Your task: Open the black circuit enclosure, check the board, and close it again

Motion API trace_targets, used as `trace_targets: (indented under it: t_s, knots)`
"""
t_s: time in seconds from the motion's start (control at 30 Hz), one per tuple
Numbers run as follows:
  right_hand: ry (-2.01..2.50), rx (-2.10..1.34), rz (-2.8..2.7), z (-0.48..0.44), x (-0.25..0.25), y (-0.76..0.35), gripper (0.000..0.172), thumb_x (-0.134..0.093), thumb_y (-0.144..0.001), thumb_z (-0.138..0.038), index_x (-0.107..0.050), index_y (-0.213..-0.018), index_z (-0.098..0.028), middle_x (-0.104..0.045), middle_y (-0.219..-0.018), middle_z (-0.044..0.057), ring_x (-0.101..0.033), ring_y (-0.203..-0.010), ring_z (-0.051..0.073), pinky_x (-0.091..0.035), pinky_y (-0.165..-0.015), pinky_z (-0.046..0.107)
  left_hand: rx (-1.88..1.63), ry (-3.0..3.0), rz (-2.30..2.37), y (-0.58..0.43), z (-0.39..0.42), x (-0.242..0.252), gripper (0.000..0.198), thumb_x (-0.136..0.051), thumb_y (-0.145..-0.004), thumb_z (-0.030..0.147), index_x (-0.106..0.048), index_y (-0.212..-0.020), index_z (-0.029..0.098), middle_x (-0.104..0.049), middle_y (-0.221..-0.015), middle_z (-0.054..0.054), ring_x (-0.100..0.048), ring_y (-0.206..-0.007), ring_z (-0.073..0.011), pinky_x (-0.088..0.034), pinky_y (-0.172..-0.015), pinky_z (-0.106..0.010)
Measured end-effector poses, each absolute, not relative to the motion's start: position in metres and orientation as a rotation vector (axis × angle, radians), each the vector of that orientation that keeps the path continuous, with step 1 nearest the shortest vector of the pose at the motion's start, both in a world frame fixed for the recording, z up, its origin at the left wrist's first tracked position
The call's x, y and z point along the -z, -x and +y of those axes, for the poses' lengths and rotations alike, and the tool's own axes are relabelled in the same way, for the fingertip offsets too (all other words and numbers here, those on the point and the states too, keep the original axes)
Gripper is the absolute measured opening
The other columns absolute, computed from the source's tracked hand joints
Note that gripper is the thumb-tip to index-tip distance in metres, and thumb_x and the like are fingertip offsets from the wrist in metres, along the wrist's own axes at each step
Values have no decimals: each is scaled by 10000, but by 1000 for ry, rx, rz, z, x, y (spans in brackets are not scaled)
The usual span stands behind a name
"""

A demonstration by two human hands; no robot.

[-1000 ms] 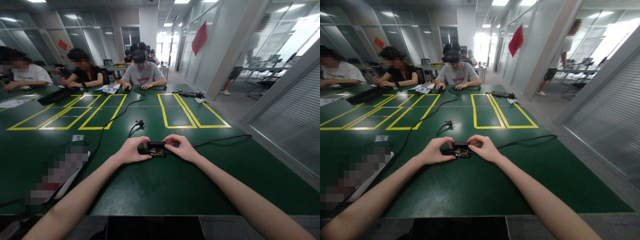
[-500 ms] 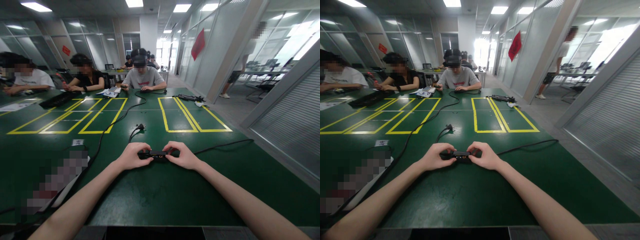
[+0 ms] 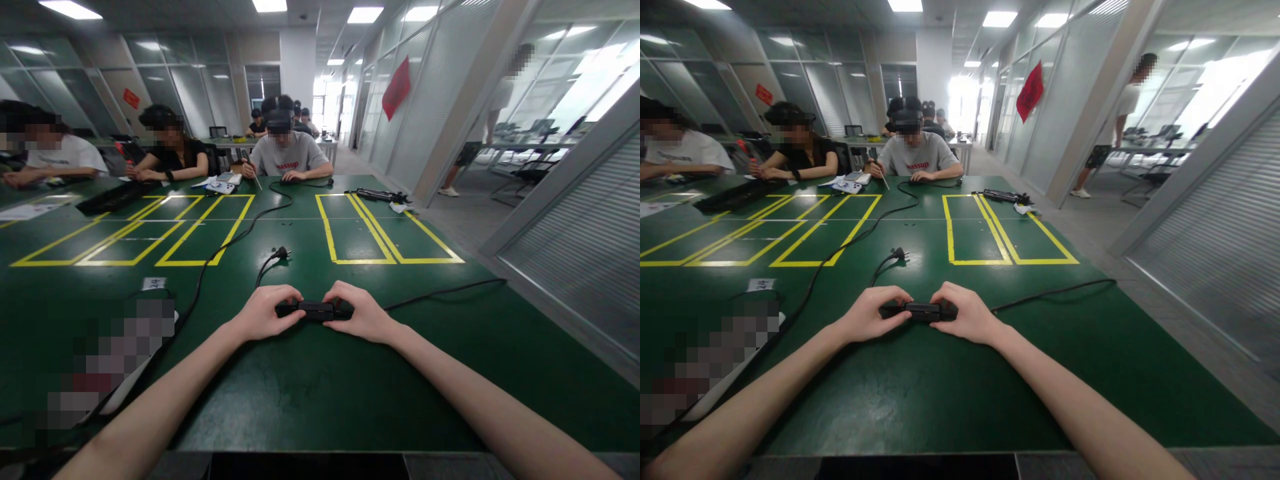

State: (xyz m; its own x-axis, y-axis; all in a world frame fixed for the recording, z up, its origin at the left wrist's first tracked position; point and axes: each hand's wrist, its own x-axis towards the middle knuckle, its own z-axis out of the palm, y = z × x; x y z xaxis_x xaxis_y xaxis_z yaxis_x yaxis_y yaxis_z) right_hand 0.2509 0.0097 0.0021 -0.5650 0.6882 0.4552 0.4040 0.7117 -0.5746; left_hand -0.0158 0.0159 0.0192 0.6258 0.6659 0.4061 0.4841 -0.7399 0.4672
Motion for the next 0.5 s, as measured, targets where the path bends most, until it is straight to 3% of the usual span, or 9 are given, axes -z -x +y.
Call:
trace_targets:
  t_s: [0.13, 0.27, 0.5]
  knots:
    - [810, -471, -2258, 10, -2, -252, 239, -792, -793, -180, -649, -981, -213, -650, -937, 25, -628, -824, 185, -482, -709, 283, -718, -2650, 861, 13, 17, -16, 374, -715, -877, 443, -679, -1157, 198, -748, -1019, -74, -702, -889, -217, -552, -794, -314]
    - [795, -435, -2295, 9, -3, -252, 151, -758, -854, -250, -640, -941, -216, -651, -885, 26, -624, -804, 193, -471, -690, 287, -682, -2759, 883, 9, 17, -13, 259, -626, -960, 369, -696, -1135, 191, -748, -950, -77, -692, -837, -211, -539, -782, -317]
    - [747, -365, -2326, 7, -6, -251, 122, -698, -906, -280, -595, -910, -215, -645, -868, 43, -619, -781, 202, -468, -680, 298, -635, -2849, 861, 8, 15, -16, 265, -567, -1003, 371, -698, -1131, 179, -710, -884, -74, -659, -799, -210, -510, -738, -304]
